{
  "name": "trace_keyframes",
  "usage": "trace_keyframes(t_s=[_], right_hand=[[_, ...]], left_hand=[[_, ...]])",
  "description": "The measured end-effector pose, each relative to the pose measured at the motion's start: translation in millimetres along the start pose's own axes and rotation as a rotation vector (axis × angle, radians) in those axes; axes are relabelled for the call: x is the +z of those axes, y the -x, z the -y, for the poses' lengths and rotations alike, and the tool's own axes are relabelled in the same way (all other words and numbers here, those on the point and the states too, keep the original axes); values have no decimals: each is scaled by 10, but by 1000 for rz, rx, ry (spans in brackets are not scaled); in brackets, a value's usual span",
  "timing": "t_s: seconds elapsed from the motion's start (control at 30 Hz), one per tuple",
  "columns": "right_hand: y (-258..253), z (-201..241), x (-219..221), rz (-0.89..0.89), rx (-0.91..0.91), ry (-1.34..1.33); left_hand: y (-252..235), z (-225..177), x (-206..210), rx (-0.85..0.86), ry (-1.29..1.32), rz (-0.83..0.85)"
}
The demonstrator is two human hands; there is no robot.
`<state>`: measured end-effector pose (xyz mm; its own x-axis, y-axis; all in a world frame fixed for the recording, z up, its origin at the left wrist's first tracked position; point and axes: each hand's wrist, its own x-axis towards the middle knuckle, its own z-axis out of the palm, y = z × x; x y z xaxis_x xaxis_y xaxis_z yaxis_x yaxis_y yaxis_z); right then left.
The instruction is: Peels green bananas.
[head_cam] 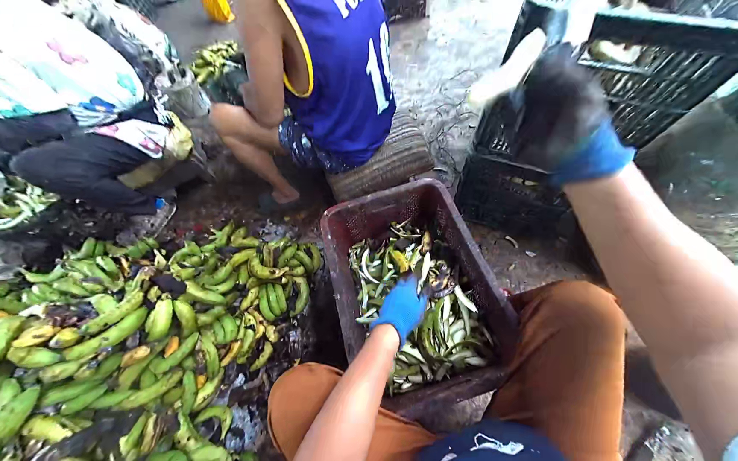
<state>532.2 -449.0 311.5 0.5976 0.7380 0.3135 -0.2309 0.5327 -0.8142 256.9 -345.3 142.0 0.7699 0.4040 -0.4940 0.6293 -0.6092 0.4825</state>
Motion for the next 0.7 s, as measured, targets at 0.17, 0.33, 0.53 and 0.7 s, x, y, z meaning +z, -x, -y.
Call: trace_keyframes(t_s=[0.17, 0.33, 0.53, 0.7], right_hand=[[-90, 181, 257, -183, -262, 43], [503, -849, 408, -73, 232, 213], [793, -990, 263, 231, 317, 520], [930, -687, 535, 489, 392, 596]], left_hand=[[-96, -53, 818, -325, -449, 132], [-41, 68, 1131, -304, -343, -25], [199, -7, 228, -144, 567, -248], [148, 114, -846, 50, 1315, -627]])
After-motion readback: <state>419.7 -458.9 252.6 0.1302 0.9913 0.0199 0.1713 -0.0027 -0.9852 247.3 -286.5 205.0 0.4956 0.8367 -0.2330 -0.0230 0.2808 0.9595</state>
